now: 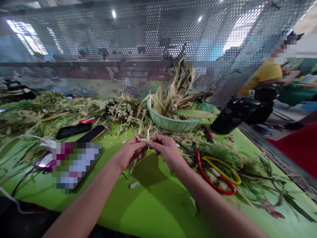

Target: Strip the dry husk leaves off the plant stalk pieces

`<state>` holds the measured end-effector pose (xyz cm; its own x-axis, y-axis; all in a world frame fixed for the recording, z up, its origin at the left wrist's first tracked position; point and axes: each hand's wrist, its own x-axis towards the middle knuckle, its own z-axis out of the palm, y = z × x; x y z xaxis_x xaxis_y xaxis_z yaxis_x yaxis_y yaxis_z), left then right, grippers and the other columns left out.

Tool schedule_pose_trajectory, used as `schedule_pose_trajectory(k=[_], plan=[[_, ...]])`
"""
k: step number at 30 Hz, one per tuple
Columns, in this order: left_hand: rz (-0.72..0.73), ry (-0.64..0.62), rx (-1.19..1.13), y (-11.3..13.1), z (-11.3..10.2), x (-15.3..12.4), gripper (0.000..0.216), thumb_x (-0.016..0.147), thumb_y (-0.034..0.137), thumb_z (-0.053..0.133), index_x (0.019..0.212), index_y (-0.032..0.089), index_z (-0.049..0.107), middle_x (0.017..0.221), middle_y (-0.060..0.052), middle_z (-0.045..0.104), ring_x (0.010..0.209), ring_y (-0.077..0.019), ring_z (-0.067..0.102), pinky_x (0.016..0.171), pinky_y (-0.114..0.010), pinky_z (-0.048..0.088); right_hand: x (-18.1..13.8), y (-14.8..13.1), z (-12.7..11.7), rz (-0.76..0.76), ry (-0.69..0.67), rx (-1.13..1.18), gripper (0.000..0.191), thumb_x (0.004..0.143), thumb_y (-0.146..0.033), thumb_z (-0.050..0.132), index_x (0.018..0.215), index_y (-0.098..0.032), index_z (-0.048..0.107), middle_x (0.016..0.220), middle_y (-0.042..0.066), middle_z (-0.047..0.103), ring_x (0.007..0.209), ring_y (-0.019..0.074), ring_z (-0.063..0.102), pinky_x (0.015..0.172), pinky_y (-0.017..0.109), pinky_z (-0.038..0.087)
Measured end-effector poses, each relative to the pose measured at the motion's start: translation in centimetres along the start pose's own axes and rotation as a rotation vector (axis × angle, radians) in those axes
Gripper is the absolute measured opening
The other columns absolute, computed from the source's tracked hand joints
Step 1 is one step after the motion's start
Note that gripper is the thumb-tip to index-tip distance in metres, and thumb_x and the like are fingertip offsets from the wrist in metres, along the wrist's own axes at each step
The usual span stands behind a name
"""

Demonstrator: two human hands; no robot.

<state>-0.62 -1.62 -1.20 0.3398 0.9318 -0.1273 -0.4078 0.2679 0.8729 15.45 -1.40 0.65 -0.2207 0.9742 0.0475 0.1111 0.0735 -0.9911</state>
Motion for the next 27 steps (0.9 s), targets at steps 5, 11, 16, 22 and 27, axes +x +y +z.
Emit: schedule_pose_trajectory(k=[5,11,16,22,27], plan=[[0.026,-0.022,0.037,-0.18,0.06,-0.01,0.032,0.068,0.020,0.071,0.092,0.017,0.050,0.067,0.003,0.056,0.052,-0.0067,0.048,0.049,-0.020,0.035,0.09,0.21,0.23,0.047,0.036,0.012,0.017,0.069,-0.032,0.069,0.067,-0.017,0.062,0.059,-0.003,0.052,0.053,0.0098,0.041,0.049,0.024,0.031],[-0.008,0.062,-0.119,-0.10,0.43,0.22,0.025,0.070,0.017,0.069,0.088,0.016,0.052,0.069,0.000,0.058,0.058,-0.0089,0.054,0.050,-0.019,0.038,0.10,0.59,-0.02,-0.010,0.029,0.015,0.017,0.072,-0.033,0.069,0.077,-0.018,0.065,0.067,-0.001,0.059,0.058,0.0107,0.047,0.052,0.023,0.035],[0.002,0.026,-0.150,-0.22,0.38,0.41,0.022,0.073,0.023,0.069,0.086,0.015,0.053,0.065,0.000,0.058,0.054,-0.0085,0.053,0.048,-0.019,0.037,-0.30,0.35,0.25,-0.117,0.098,-0.134,0.018,0.075,-0.034,0.068,0.079,-0.018,0.066,0.068,0.001,0.062,0.057,0.0123,0.049,0.053,0.025,0.037],[0.003,0.026,-0.115,-0.38,0.34,0.25,0.025,0.073,0.027,0.070,0.088,0.016,0.052,0.067,0.000,0.059,0.057,-0.0099,0.055,0.051,-0.020,0.039,-0.65,-0.03,0.58,-0.165,0.158,-0.193,0.018,0.077,-0.036,0.065,0.079,-0.018,0.066,0.069,0.002,0.062,0.060,0.0142,0.052,0.054,0.026,0.039],[0.019,0.005,-0.089,-0.42,0.33,0.09,0.025,0.075,0.029,0.068,0.092,0.017,0.054,0.073,-0.001,0.061,0.062,-0.0104,0.056,0.055,-0.021,0.040,-0.64,-0.28,0.44,-0.102,0.153,-0.156,0.022,0.078,-0.039,0.063,0.076,-0.018,0.064,0.064,0.000,0.057,0.053,0.0115,0.046,0.049,0.024,0.034]])
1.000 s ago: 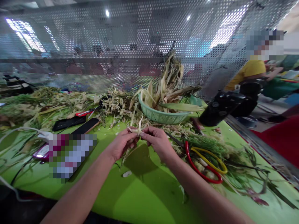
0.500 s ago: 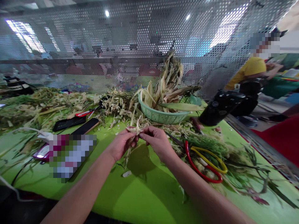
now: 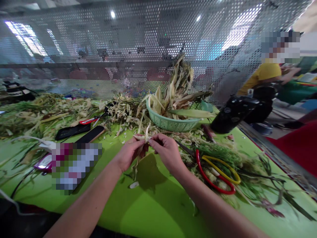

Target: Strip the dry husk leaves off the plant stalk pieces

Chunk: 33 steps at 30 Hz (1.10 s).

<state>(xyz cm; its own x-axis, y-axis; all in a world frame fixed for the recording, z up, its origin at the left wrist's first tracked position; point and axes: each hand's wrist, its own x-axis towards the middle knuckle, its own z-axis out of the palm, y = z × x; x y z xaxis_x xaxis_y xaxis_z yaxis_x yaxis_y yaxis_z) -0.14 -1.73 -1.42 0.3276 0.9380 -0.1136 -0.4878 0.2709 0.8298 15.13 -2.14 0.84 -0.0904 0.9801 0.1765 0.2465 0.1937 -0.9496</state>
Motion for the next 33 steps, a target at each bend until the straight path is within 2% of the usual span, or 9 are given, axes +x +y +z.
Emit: schedule_pose_trajectory(k=[5,14,20,26,33], plan=[[-0.019,0.011,-0.013,0.2,0.3,-0.1,0.023,0.075,0.027,0.068,0.093,0.015,0.058,0.074,-0.002,0.060,0.062,-0.0093,0.055,0.056,-0.021,0.040,0.2,0.4,-0.1,0.016,0.006,-0.010,0.018,0.077,-0.036,0.063,0.072,-0.019,0.062,0.061,-0.002,0.054,0.053,0.0112,0.044,0.050,0.024,0.034],[-0.016,0.060,-0.182,0.0,0.5,0.4,0.017,0.074,0.023,0.067,0.085,0.014,0.058,0.069,-0.001,0.058,0.059,-0.0084,0.053,0.053,-0.020,0.038,0.0,0.5,0.2,-0.014,-0.002,-0.004,0.014,0.077,-0.032,0.059,0.072,-0.019,0.061,0.066,0.000,0.058,0.058,0.0131,0.046,0.054,0.026,0.036],[0.002,0.019,-0.117,0.1,0.5,0.1,0.020,0.073,0.027,0.069,0.085,0.015,0.059,0.069,0.000,0.057,0.059,-0.0080,0.051,0.056,-0.020,0.039,0.1,0.2,0.0,0.001,0.006,0.014,0.017,0.077,-0.036,0.062,0.076,-0.019,0.059,0.067,-0.001,0.055,0.058,0.0125,0.046,0.052,0.025,0.036],[-0.008,0.049,-0.093,0.3,0.5,0.0,0.021,0.074,0.028,0.069,0.087,0.015,0.059,0.073,0.000,0.057,0.062,-0.0074,0.052,0.056,-0.019,0.039,0.4,0.8,-0.1,-0.001,-0.071,0.018,0.021,0.081,-0.039,0.059,0.077,-0.018,0.058,0.069,0.000,0.056,0.059,0.0126,0.047,0.053,0.025,0.038],[-0.025,0.014,-0.104,0.3,0.1,0.3,0.031,0.074,0.041,0.069,0.077,0.016,0.050,0.059,0.005,0.045,0.045,-0.0033,0.033,0.049,-0.017,0.032,0.8,1.8,-0.2,-0.016,0.028,-0.071,0.019,0.082,-0.038,0.058,0.077,-0.020,0.055,0.067,-0.002,0.053,0.053,0.0113,0.047,0.051,0.025,0.037]])
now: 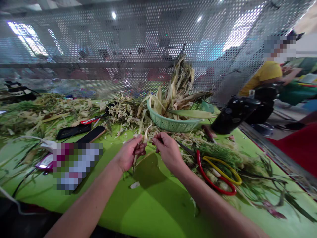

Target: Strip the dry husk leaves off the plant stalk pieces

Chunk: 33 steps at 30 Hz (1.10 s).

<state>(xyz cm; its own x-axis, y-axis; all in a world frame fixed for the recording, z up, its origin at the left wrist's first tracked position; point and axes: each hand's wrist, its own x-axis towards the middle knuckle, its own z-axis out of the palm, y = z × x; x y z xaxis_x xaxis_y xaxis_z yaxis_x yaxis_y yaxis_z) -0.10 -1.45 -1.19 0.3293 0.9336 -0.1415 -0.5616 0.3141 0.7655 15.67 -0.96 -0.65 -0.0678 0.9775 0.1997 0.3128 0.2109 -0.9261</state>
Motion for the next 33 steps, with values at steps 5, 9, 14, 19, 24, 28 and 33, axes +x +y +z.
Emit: schedule_pose_trajectory(k=[5,9,14,19,24,28,33], plan=[[0.029,0.091,0.126,0.2,0.0,-0.3,0.032,0.073,0.044,0.070,0.079,0.016,0.055,0.064,0.003,0.047,0.053,-0.0056,0.041,0.052,-0.018,0.034,0.0,-0.5,-0.6,0.013,-0.105,0.016,0.019,0.080,-0.038,0.061,0.078,-0.019,0.059,0.068,-0.001,0.056,0.060,0.0137,0.051,0.057,0.026,0.040],[0.029,0.053,0.211,0.4,0.7,-0.7,0.028,0.076,0.042,0.067,0.085,0.016,0.061,0.064,0.003,0.047,0.054,-0.0060,0.040,0.051,-0.018,0.031,0.0,-1.3,-0.7,0.025,-0.175,0.194,0.022,0.080,-0.040,0.062,0.091,-0.020,0.063,0.089,0.003,0.064,0.081,0.0176,0.056,0.072,0.029,0.044],[-0.021,0.003,0.295,0.3,0.9,-0.9,0.030,0.076,0.045,0.066,0.085,0.017,0.063,0.067,0.001,0.052,0.058,-0.0084,0.044,0.054,-0.020,0.032,0.0,-1.2,-0.7,0.026,-0.074,0.243,0.019,0.076,-0.038,0.067,0.075,-0.019,0.063,0.073,0.000,0.059,0.070,0.0145,0.052,0.068,0.027,0.041],[-0.004,-0.117,0.498,0.1,0.3,-0.8,0.036,0.079,0.051,0.059,0.084,0.016,0.063,0.073,-0.002,0.057,0.059,-0.0087,0.043,0.053,-0.021,0.031,0.0,-0.9,-0.8,0.012,0.011,0.267,0.016,0.078,-0.033,0.065,0.071,-0.019,0.060,0.067,-0.002,0.052,0.062,0.0119,0.045,0.061,0.025,0.037],[0.023,-0.126,0.795,0.2,-0.1,-0.8,0.044,0.083,0.057,0.049,0.088,0.017,0.064,0.078,-0.005,0.061,0.068,-0.0150,0.051,0.065,-0.027,0.040,0.3,-1.2,-1.5,-0.004,-0.036,0.190,0.024,0.074,-0.033,0.068,0.094,-0.020,0.062,0.086,0.002,0.061,0.075,0.0156,0.053,0.070,0.029,0.044],[0.088,-0.174,1.034,0.2,0.0,-0.6,0.042,0.087,0.053,0.043,0.093,0.017,0.064,0.087,-0.006,0.064,0.080,-0.0187,0.055,0.076,-0.032,0.042,0.7,-1.2,-2.1,-0.028,-0.150,-0.006,0.028,0.077,-0.039,0.066,0.099,-0.022,0.067,0.101,0.006,0.064,0.092,0.0213,0.057,0.081,0.034,0.044],[0.145,-0.219,1.110,-0.2,0.2,-0.4,0.040,0.088,0.047,0.042,0.099,0.016,0.064,0.097,-0.009,0.066,0.086,-0.0209,0.057,0.079,-0.033,0.043,0.5,-1.1,-1.4,0.015,-0.235,0.038,0.021,0.070,-0.037,0.072,0.078,-0.019,0.067,0.080,0.003,0.064,0.076,0.0183,0.058,0.068,0.030,0.045]])
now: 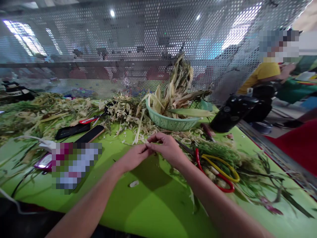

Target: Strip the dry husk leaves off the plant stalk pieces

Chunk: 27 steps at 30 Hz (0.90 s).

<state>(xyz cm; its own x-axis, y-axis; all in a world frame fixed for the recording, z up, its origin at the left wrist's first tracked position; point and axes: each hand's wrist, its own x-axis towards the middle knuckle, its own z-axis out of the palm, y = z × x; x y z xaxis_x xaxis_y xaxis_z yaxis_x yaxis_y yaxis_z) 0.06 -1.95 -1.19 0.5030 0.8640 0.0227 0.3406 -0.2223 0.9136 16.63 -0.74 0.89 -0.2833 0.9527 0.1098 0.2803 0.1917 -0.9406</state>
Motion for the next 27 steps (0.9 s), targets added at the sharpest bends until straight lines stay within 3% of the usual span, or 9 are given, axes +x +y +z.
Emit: schedule_pose_trajectory(k=[3,11,15,19,23,27], plan=[[0.020,-0.065,0.004,0.1,0.3,-0.1,0.037,0.088,0.045,0.042,0.098,0.016,0.064,0.095,-0.009,0.067,0.085,-0.0207,0.058,0.077,-0.032,0.043,-0.1,-0.1,0.4,0.032,0.027,0.162,0.020,0.072,-0.035,0.070,0.078,-0.019,0.061,0.071,-0.001,0.058,0.062,0.0133,0.053,0.057,0.026,0.041],[-0.007,-0.143,-0.076,0.3,0.8,-0.3,0.028,0.085,0.038,0.049,0.086,0.016,0.067,0.086,-0.006,0.067,0.080,-0.0185,0.058,0.073,-0.029,0.041,0.1,0.7,0.6,-0.040,0.234,0.153,0.020,0.071,-0.034,0.071,0.073,-0.019,0.058,0.071,-0.002,0.055,0.066,0.0128,0.049,0.064,0.027,0.040],[-0.054,-0.090,-0.306,0.4,0.6,-0.5,0.035,0.085,0.046,0.050,0.092,0.017,0.069,0.087,-0.006,0.066,0.077,-0.0172,0.057,0.071,-0.028,0.041,0.2,0.0,0.0,-0.008,0.240,0.141,0.022,0.073,-0.038,0.071,0.080,-0.018,0.063,0.075,0.001,0.061,0.069,0.0138,0.053,0.066,0.027,0.041],[-0.142,0.061,-0.645,0.0,0.2,-0.5,0.041,0.083,0.054,0.050,0.092,0.018,0.067,0.079,-0.004,0.064,0.067,-0.0122,0.053,0.065,-0.025,0.039,0.1,-0.7,-0.5,0.038,0.169,0.192,0.030,0.076,-0.046,0.067,0.084,-0.018,0.064,0.075,0.001,0.063,0.073,0.0156,0.058,0.070,0.028,0.043],[-0.200,0.122,-0.803,-0.4,0.0,-0.1,0.030,0.082,0.044,0.058,0.087,0.016,0.065,0.070,-0.003,0.063,0.062,-0.0112,0.054,0.061,-0.023,0.040,0.1,-0.5,-0.2,0.037,0.129,0.185,0.030,0.072,-0.046,0.070,0.070,-0.017,0.062,0.067,0.000,0.061,0.070,0.0159,0.059,0.074,0.030,0.045],[-0.223,0.119,-0.961,-0.1,-0.1,0.2,0.023,0.079,0.033,0.063,0.092,0.014,0.067,0.074,-0.006,0.067,0.066,-0.0131,0.059,0.066,-0.025,0.046,0.0,-0.3,0.1,0.032,0.181,0.210,0.028,0.075,-0.045,0.068,0.078,-0.018,0.062,0.075,0.001,0.065,0.069,0.0153,0.058,0.068,0.029,0.045]])
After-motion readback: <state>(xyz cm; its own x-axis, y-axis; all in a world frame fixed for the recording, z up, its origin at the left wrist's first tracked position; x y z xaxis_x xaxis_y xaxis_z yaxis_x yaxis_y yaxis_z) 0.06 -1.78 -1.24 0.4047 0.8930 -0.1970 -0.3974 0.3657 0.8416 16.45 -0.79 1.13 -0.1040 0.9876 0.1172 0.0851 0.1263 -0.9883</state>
